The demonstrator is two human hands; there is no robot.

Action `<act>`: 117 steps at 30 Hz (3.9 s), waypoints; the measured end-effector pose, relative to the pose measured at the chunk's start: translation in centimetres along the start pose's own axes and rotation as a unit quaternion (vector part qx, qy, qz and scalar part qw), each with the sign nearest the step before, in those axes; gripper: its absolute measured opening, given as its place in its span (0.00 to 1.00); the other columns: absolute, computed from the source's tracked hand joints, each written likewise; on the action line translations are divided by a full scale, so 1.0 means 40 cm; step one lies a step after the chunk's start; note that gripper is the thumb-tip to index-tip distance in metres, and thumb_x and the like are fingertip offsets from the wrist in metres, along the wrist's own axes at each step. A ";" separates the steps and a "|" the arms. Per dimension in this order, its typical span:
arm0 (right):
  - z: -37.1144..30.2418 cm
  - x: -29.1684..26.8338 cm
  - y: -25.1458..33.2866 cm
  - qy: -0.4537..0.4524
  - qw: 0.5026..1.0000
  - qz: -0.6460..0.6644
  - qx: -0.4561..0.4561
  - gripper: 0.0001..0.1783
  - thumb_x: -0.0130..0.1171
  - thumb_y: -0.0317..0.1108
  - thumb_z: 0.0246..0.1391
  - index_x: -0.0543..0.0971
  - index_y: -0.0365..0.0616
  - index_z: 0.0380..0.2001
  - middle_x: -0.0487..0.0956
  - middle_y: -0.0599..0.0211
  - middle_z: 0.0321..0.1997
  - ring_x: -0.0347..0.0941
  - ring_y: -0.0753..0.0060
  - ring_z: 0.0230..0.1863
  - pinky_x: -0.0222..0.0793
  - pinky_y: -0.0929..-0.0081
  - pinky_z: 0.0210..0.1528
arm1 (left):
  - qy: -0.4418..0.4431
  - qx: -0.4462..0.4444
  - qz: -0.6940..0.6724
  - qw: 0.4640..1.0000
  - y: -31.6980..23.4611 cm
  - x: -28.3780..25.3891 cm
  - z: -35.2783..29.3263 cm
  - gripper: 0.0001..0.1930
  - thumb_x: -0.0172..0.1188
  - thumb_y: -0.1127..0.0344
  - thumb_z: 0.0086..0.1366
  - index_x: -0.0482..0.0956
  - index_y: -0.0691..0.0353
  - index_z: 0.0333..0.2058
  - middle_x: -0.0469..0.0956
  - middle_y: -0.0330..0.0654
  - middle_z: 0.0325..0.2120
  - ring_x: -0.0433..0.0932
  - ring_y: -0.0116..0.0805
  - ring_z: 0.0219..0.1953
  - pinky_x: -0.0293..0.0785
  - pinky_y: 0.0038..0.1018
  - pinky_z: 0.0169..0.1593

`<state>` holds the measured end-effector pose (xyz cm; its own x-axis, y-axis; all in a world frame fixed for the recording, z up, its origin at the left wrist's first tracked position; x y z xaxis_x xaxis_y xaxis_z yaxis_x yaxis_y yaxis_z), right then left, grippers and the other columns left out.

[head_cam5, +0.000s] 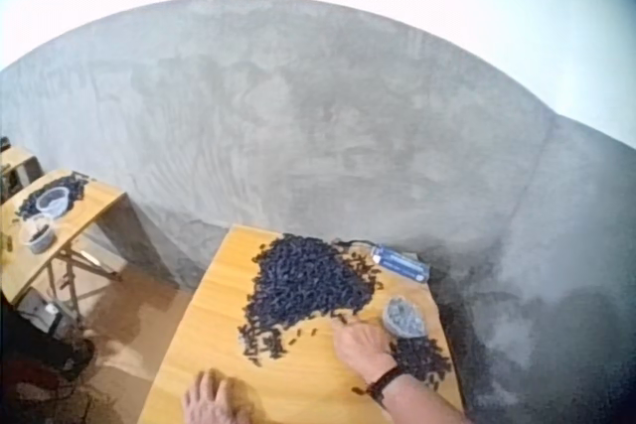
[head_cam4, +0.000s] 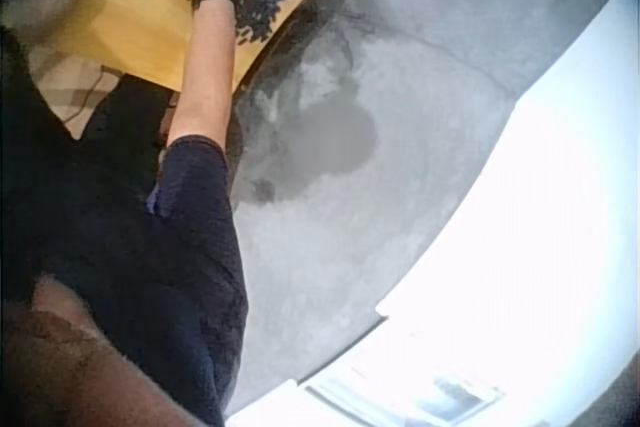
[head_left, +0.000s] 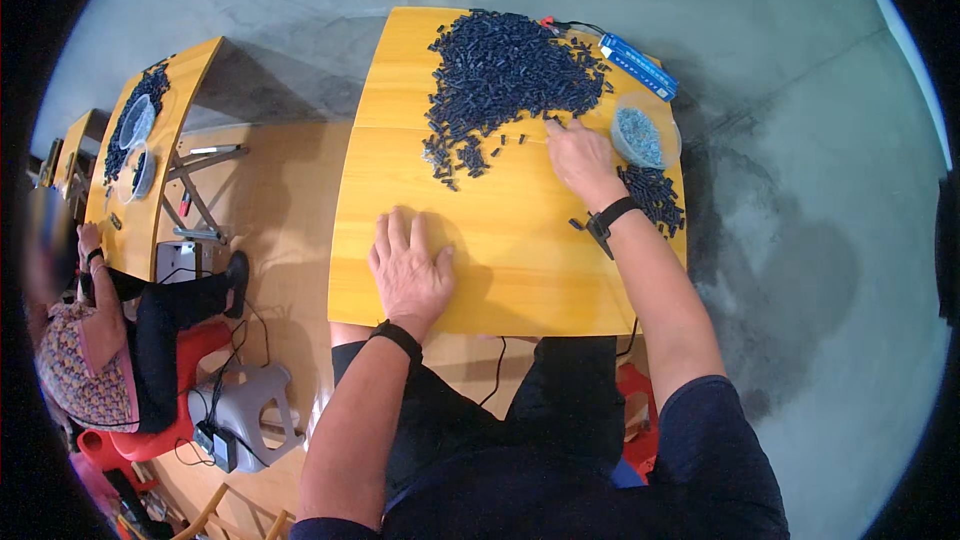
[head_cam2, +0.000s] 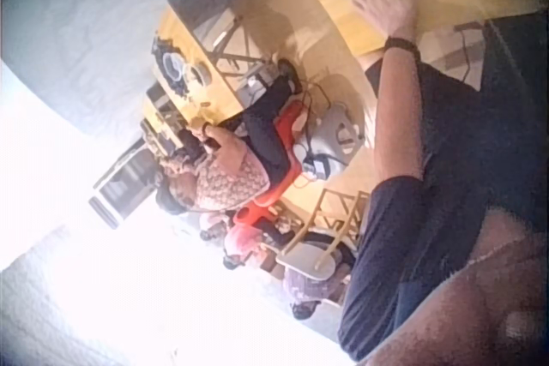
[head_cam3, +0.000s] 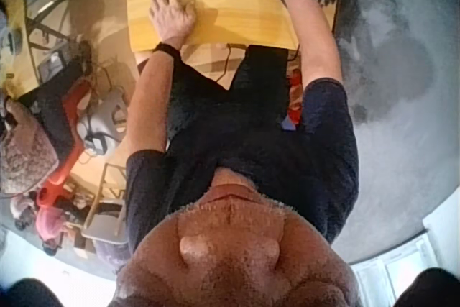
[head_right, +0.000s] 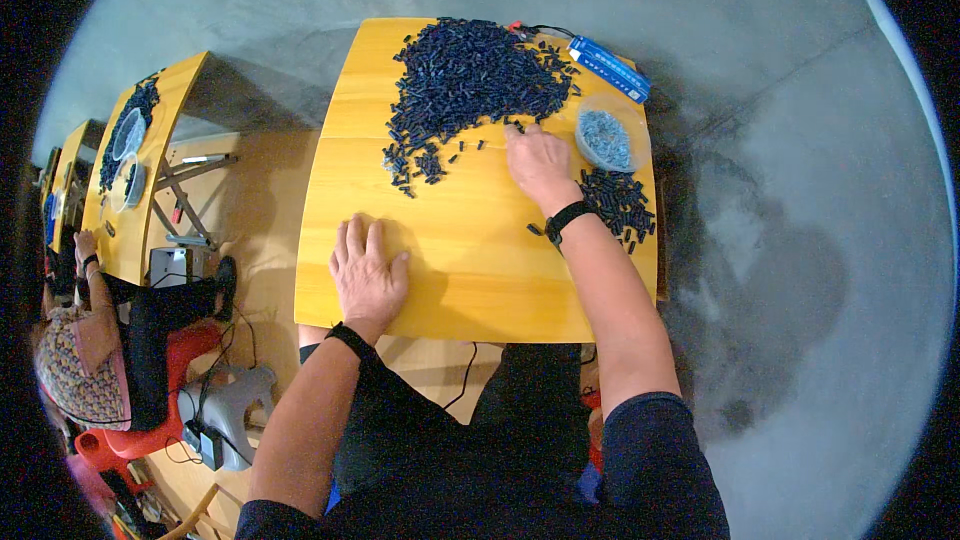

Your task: Manually assembling small black and blue plastic components by hand on an assembly table.

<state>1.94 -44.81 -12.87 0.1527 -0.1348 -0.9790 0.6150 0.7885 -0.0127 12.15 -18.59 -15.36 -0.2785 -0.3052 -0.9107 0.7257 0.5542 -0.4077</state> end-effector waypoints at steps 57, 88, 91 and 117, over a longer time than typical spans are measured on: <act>-0.217 -0.171 0.262 0.165 0.586 0.790 0.073 0.07 0.53 0.27 0.60 0.76 0.34 0.38 0.77 0.65 0.31 0.74 0.77 0.26 0.75 0.77 0.27 | 0.004 -0.028 -0.454 0.890 -0.028 -0.090 -0.032 0.24 0.64 0.68 0.59 0.70 0.65 0.54 0.72 0.46 0.50 0.72 0.36 0.51 0.70 0.30 0.51; -0.366 -0.120 0.439 0.303 0.224 0.918 0.127 0.11 0.53 0.35 0.61 0.77 0.42 0.43 0.76 0.72 0.30 0.70 0.79 0.24 0.65 0.78 0.22 | 0.013 0.066 -0.559 0.826 -0.135 -0.197 -0.097 0.15 0.62 0.79 0.55 0.83 0.62 0.43 0.72 0.50 0.50 0.72 0.36 0.49 0.69 0.27 0.51; -0.349 -0.103 0.419 0.311 0.302 0.888 0.153 0.10 0.55 0.36 0.60 0.78 0.41 0.40 0.75 0.72 0.28 0.69 0.78 0.21 0.65 0.77 0.20 | 0.002 0.053 -0.577 0.815 -0.124 -0.207 -0.095 0.13 0.62 0.79 0.55 0.83 0.63 0.41 0.76 0.49 0.46 0.73 0.34 0.48 0.70 0.25 0.50; -0.080 0.027 -0.121 0.040 0.981 0.142 0.124 0.08 0.56 0.31 0.48 0.78 0.40 0.32 0.79 0.45 0.33 0.76 0.43 0.37 0.72 0.52 0.41 | 0.195 -0.133 -0.487 0.841 0.019 0.092 -0.141 0.07 0.67 0.74 0.54 0.80 0.69 0.31 0.78 0.36 0.23 0.74 0.21 0.25 0.72 0.18 0.28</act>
<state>-3.33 -46.85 -14.49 0.2905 0.1238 -0.9488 0.7269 0.6163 0.3030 8.13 -14.95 -19.41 -0.8820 -0.4664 -0.0673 -0.1188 0.3583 -0.9260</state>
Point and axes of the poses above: each hand's wrist, its own z-axis towards the middle knuckle, its own x-axis out of the palm, y = z × x, the point moved 10 cm from there along z, towards the middle knuckle
